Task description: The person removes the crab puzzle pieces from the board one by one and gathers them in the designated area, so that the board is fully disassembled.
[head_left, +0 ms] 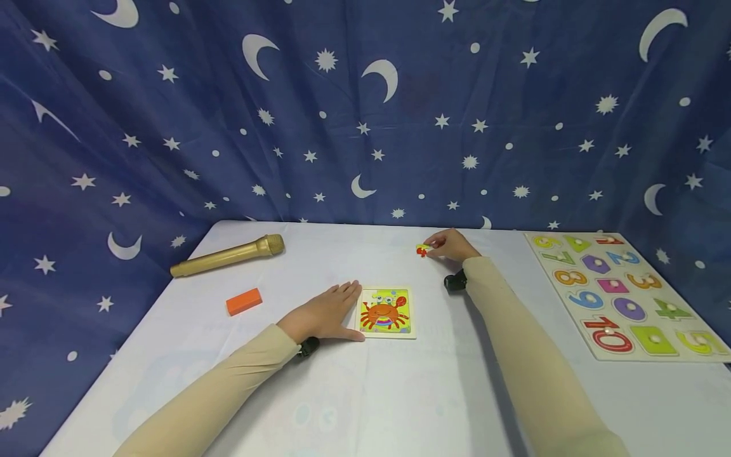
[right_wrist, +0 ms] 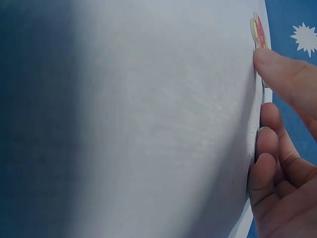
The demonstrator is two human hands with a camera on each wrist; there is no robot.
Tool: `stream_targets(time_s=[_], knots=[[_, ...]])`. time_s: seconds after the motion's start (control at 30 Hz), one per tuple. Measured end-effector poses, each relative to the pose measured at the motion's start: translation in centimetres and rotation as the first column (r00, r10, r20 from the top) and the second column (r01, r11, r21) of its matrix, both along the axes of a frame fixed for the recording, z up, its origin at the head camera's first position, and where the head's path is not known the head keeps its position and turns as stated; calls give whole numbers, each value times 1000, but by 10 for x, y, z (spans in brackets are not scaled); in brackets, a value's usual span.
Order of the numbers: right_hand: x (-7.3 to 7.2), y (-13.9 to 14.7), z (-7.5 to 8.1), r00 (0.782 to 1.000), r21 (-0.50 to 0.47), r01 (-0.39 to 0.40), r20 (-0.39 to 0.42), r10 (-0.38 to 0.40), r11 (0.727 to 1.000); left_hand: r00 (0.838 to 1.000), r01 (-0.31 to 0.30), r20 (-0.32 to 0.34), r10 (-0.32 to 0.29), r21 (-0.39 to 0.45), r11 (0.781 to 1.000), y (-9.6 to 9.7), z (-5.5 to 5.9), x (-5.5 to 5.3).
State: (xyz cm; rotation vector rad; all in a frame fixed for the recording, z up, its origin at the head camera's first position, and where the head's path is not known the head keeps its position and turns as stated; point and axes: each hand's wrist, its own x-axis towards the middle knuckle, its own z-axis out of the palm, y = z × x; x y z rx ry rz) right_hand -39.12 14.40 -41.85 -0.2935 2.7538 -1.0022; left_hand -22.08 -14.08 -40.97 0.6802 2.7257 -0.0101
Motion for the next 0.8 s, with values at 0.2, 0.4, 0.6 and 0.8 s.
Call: stream_targets(time_s=[0.2, 0.4, 0.6, 0.8], knots=[[-1, 6, -2, 1000, -35, 8, 2, -8, 999, 1000, 5, 4, -5, -3, 1000, 2, 2, 1], [-1, 21, -6, 999, -156, -22, 28, 26, 988, 1000, 7, -2, -7, -5, 1000, 2, 2, 1], [3, 33, -7, 994, -260, -35, 87, 59, 965, 1000, 3, -5, -3, 0, 1000, 2, 0, 1], [18, 31, -1, 992, -297, -104, 39, 121, 949, 1000, 6, -8, -6, 4, 1000, 1, -1, 1]])
